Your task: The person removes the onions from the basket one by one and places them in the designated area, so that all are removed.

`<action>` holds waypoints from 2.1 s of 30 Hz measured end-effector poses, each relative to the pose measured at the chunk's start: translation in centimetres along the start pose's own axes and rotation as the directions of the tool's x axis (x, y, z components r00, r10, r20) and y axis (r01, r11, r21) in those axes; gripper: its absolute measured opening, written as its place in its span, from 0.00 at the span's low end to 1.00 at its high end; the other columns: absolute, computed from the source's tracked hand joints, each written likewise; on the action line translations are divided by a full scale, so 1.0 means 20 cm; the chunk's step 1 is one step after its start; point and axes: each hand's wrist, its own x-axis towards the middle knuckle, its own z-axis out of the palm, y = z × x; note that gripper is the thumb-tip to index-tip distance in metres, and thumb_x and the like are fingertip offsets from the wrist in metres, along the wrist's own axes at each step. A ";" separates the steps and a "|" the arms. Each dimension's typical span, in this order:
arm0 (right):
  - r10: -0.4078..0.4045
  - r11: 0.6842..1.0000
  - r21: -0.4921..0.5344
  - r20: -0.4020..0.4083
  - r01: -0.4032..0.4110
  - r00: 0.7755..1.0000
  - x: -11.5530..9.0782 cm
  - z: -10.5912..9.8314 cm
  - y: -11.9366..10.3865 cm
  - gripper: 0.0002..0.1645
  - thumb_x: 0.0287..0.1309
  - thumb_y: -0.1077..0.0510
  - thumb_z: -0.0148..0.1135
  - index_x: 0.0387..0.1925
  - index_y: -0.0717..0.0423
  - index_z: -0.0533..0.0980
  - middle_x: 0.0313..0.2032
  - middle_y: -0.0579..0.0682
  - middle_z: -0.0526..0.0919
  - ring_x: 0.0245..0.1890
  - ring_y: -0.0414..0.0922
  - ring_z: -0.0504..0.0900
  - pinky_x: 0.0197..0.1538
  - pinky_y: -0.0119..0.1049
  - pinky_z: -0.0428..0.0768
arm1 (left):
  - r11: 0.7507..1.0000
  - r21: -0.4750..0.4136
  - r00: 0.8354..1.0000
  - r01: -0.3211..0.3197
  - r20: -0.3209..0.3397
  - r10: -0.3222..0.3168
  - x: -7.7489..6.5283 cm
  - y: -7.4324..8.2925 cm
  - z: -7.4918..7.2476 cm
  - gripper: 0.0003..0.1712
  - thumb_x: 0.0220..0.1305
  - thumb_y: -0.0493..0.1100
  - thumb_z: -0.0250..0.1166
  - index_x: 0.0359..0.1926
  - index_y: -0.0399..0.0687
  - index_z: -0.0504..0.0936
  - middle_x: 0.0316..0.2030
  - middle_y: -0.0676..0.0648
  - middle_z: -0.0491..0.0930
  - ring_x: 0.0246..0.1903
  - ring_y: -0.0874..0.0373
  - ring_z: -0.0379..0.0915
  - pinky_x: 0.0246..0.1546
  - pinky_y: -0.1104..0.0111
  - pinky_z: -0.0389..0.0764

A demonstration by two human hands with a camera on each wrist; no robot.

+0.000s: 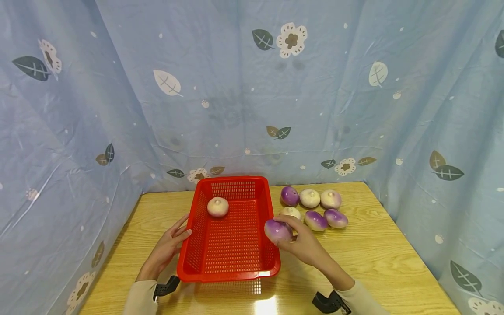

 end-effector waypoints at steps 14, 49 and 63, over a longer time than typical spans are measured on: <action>-0.028 0.992 -0.124 -0.133 0.011 0.991 -0.05 -0.09 0.19 0.31 0.44 0.56 0.72 0.54 0.43 0.73 0.51 0.44 0.77 0.52 0.46 0.75 0.50 0.45 0.76 | 1.000 0.008 1.000 0.001 0.005 -0.001 0.00 0.00 0.00 0.37 0.66 0.47 0.57 0.71 0.67 0.51 0.69 0.40 0.59 0.56 0.44 0.73 0.47 0.54 0.81; 0.156 0.980 -0.113 -0.056 -0.161 0.986 0.00 -0.03 0.47 0.31 0.40 0.60 0.74 0.51 0.48 0.75 0.51 0.53 0.78 0.53 0.54 0.75 0.57 0.54 0.72 | 1.000 -0.005 1.000 0.004 0.015 -0.004 0.01 -0.01 -0.01 0.37 0.66 0.47 0.57 0.71 0.69 0.50 0.69 0.41 0.59 0.56 0.45 0.73 0.47 0.54 0.80; 0.183 0.972 -0.139 -0.066 -0.191 0.981 -0.01 -0.04 0.46 0.31 0.40 0.59 0.74 0.51 0.50 0.75 0.53 0.55 0.78 0.56 0.58 0.74 0.57 0.56 0.73 | 1.000 -0.013 1.000 0.003 0.022 -0.002 0.01 0.00 -0.01 0.37 0.66 0.47 0.56 0.71 0.68 0.50 0.69 0.40 0.59 0.57 0.44 0.73 0.47 0.55 0.81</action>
